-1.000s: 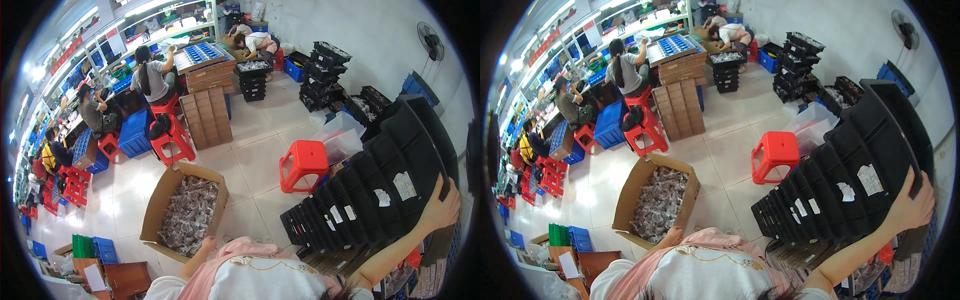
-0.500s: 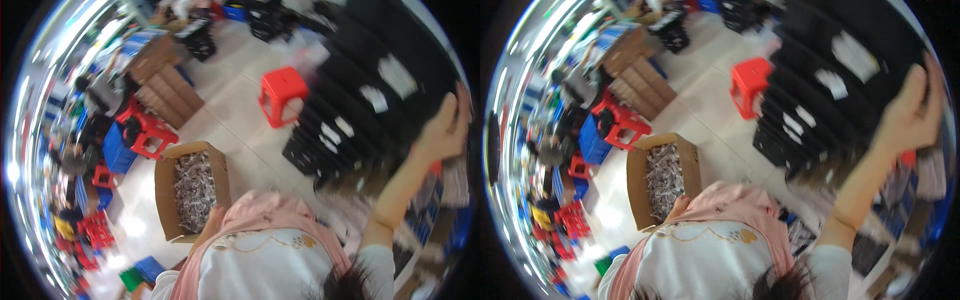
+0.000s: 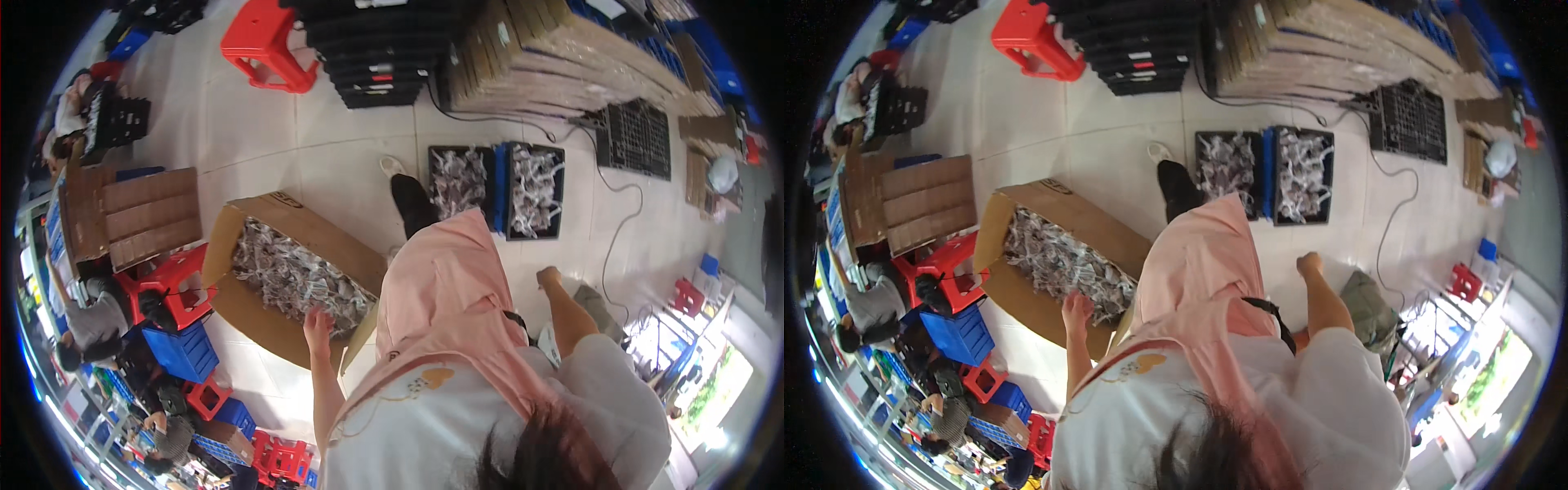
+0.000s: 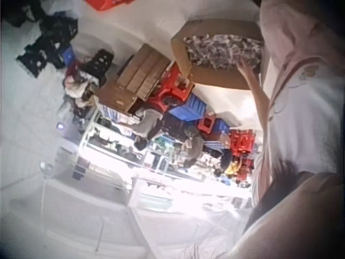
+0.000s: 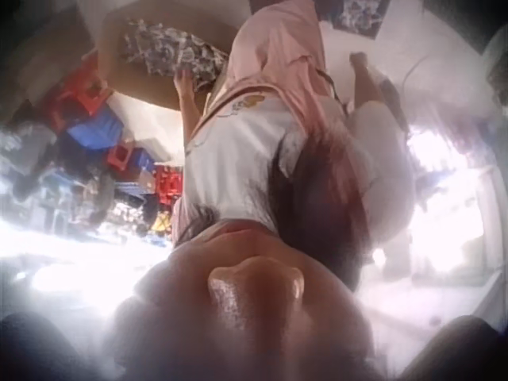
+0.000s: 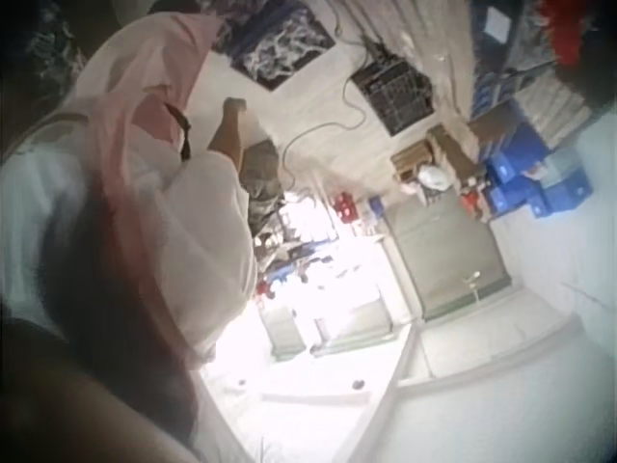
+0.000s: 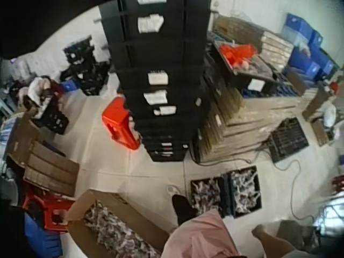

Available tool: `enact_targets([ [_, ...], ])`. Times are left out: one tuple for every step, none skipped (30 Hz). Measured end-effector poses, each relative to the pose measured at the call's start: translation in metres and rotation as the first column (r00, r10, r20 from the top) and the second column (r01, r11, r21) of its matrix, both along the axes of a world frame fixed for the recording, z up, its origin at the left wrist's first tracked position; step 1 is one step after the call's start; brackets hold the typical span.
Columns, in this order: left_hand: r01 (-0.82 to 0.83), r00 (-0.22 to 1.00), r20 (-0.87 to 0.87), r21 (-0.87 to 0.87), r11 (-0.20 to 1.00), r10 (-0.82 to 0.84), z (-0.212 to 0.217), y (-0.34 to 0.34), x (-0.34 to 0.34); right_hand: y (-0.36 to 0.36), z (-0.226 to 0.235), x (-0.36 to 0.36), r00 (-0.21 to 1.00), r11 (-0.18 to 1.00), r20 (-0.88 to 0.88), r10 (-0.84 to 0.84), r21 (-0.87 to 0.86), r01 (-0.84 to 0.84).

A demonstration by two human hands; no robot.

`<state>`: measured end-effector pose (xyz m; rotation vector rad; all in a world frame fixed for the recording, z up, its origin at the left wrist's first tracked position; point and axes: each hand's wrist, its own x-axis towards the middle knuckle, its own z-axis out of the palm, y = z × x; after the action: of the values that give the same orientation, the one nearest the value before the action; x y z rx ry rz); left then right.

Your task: The recorder is organizing small packaged items within a large cardboard box and then begins folding the box flaps to prepare for closing.

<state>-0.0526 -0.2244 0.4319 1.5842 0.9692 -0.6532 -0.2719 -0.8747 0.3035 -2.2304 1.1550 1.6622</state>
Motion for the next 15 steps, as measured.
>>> enact_targets([
  [0.016,0.998,-0.058,-0.023,1.0,-0.017,-0.021,0.017,-0.035,-0.03,-0.032,-0.064,0.964,0.947,-0.145,0.221,0.266,-0.178],
  [0.012,0.989,-0.147,-0.021,1.0,-0.015,-0.035,0.028,-0.072,-0.007,-0.04,-0.071,0.997,0.95,-0.011,0.076,0.304,-0.069],
  [0.003,0.97,-0.243,-0.032,0.999,-0.011,-0.045,0.035,-0.103,0.013,-0.035,-0.08,0.991,0.934,0.102,-0.082,0.356,0.041],
  [0.173,0.899,-0.411,0.009,0.985,-0.154,-0.049,0.032,-0.118,0.036,-0.028,-0.093,0.95,0.895,0.197,-0.244,0.422,0.142],
  [0.348,0.77,-0.578,0.023,0.937,-0.272,-0.049,0.039,-0.13,0.064,-0.025,-0.088,0.906,0.87,0.232,-0.353,0.439,0.226],
  [0.381,0.758,-0.588,0.045,0.924,-0.284,-0.05,0.043,-0.147,0.09,-0.02,-0.078,0.855,0.837,0.264,-0.447,0.462,0.294],
  [0.411,0.751,-0.591,0.068,0.909,-0.296,-0.056,0.036,-0.157,0.114,-0.001,-0.035,0.705,0.735,0.245,-0.666,0.373,0.565],
  [0.408,0.76,-0.569,0.042,0.912,-0.314,-0.053,0.024,-0.154,0.129,-0.004,-0.021,0.694,0.719,0.218,-0.686,0.347,0.602],
  [0.4,0.781,-0.531,0.02,0.916,-0.329,-0.052,0.012,-0.155,0.137,-0.016,-0.007,0.689,0.708,0.192,-0.699,0.324,0.628],
  [0.393,0.804,-0.487,0.003,0.92,-0.342,-0.057,-0.001,-0.154,0.141,-0.038,0.007,0.683,0.696,0.169,-0.711,0.306,0.649],
  [0.38,0.828,-0.445,-0.003,0.925,-0.342,-0.062,-0.011,-0.156,0.146,-0.066,0.017,0.664,0.666,0.139,-0.735,0.334,0.667],
  [0.352,0.853,-0.396,-0.04,0.935,-0.338,-0.073,-0.021,-0.15,0.153,-0.094,0.021,0.637,0.628,0.105,-0.764,0.351,0.695],
  [0.325,0.887,-0.339,-0.019,0.945,-0.312,-0.088,-0.03,-0.14,0.16,-0.124,0.021,0.604,0.585,0.07,-0.794,0.359,0.728],
  [0.303,0.913,-0.285,-0.001,0.953,-0.291,-0.102,-0.041,-0.129,0.168,-0.154,0.015,0.559,0.545,0.061,-0.827,0.333,0.769],
  [0.283,0.936,-0.223,0.016,0.959,-0.272,-0.117,-0.05,-0.117,0.178,-0.185,0.009,0.512,0.503,0.057,-0.857,0.308,0.808],
])
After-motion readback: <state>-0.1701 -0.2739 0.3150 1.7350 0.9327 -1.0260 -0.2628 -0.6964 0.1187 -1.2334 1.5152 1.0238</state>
